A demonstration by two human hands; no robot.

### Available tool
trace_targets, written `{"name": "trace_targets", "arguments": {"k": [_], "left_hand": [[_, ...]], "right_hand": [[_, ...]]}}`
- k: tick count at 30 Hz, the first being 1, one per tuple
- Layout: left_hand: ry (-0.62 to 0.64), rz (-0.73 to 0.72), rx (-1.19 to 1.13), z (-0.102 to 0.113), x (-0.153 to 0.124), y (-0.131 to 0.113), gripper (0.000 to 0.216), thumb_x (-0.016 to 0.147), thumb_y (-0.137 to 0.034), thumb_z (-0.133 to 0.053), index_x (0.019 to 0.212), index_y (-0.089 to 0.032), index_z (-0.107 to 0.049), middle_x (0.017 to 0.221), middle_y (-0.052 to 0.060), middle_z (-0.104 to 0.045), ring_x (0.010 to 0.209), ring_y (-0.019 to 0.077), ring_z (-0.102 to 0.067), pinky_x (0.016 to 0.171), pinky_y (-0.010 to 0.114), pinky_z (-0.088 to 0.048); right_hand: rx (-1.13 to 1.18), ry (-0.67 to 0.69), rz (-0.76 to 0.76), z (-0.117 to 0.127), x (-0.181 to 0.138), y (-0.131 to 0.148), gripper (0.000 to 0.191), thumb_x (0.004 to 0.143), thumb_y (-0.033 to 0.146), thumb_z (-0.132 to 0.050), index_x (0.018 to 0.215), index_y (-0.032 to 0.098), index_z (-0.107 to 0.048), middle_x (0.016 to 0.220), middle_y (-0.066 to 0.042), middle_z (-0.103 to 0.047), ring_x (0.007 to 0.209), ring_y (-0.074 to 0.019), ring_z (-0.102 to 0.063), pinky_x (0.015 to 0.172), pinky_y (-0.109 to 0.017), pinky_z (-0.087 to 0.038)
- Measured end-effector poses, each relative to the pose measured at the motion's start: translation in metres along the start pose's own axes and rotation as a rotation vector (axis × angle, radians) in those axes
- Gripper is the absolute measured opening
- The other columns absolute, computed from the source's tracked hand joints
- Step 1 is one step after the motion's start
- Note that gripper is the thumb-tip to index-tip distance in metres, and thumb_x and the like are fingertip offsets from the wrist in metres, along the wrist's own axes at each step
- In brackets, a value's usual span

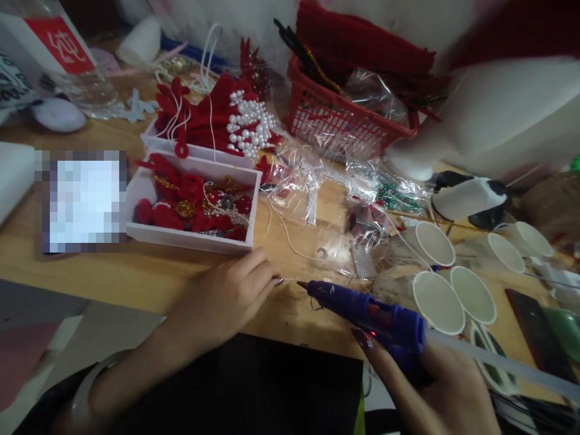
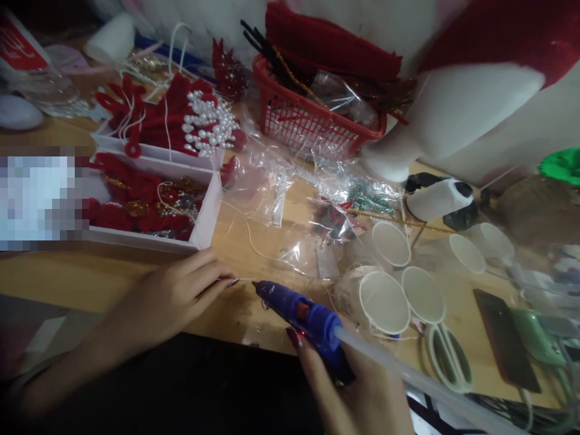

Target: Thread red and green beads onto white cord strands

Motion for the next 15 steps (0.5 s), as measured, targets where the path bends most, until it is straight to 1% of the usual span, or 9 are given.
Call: {"name": "trace_targets", "arguments": {"k": [1,3,6,9,12,15], "left_hand": [[0.003,0.003,-0.001,0.0008,0.0003,-0.0004,0.026,0.101,-0.024,-0.041,0.093,-0.018,-0.065,0.09,0.003,-0.063,0.075,0.0163,-0.062,0.069,0.03,-0.047],[0.009,0.008,-0.002,0.0025,0.0008,-0.001,0.025,0.101,-0.022,-0.042,0.092,-0.019,-0.065,0.089,0.002,-0.063,0.074,0.0155,-0.062,0.067,0.028,-0.046],[0.012,0.008,0.004,0.0044,0.0013,-0.0017,0.024,0.1,-0.02,-0.043,0.091,-0.018,-0.065,0.089,0.002,-0.063,0.073,0.0153,-0.062,0.065,0.028,-0.045],[0.011,-0.005,0.008,0.0048,0.0015,-0.0025,0.023,0.1,-0.019,-0.044,0.091,-0.017,-0.065,0.09,0.003,-0.064,0.074,0.0155,-0.062,0.066,0.028,-0.045],[0.014,-0.006,0.003,0.0041,0.0018,-0.0024,0.023,0.1,-0.019,-0.044,0.091,-0.017,-0.065,0.09,0.003,-0.064,0.074,0.0162,-0.062,0.066,0.029,-0.045],[0.022,0.004,-0.008,0.0037,0.0022,-0.0021,0.022,0.1,-0.019,-0.044,0.092,-0.018,-0.065,0.09,0.003,-0.064,0.074,0.0174,-0.063,0.066,0.03,-0.045]], "right_hand": [[-0.001,-0.007,-0.026,-0.001,-0.0006,-0.0011,0.03,0.089,0.044,-0.06,0.081,0.02,-0.076,0.047,0.001,-0.06,0.038,-0.0156,-0.055,0.036,-0.023,-0.042],[0.016,-0.035,-0.077,-0.002,-0.0015,-0.0033,0.033,0.088,0.047,-0.06,0.085,0.019,-0.077,0.047,0.0,-0.06,0.04,-0.0164,-0.055,0.035,-0.023,-0.039],[0.048,-0.034,-0.097,-0.0022,-0.0004,-0.0033,0.033,0.087,0.047,-0.062,0.088,0.018,-0.078,0.052,-0.001,-0.064,0.045,-0.0176,-0.058,0.037,-0.023,-0.04],[0.06,-0.009,-0.061,-0.0006,0.0032,0.0011,0.03,0.086,0.043,-0.063,0.076,0.018,-0.076,0.051,-0.001,-0.062,0.045,-0.0161,-0.055,0.043,-0.024,-0.043],[0.061,-0.04,-0.097,0.0008,0.005,0.0033,0.033,0.087,0.041,-0.062,0.063,0.019,-0.069,0.049,0.001,-0.057,0.044,-0.014,-0.051,0.048,-0.024,-0.042],[0.056,-0.041,-0.12,-0.0022,0.0045,0.0046,0.035,0.088,0.041,-0.061,0.061,0.019,-0.066,0.047,0.003,-0.051,0.044,-0.0125,-0.045,0.051,-0.024,-0.043]]}}
Point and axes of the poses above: each hand's wrist, its own x-axis towards the middle knuckle, its own z-axis out of the back of the hand, y = z × x, the point moved 4 cm from there along x, towards the middle knuckle
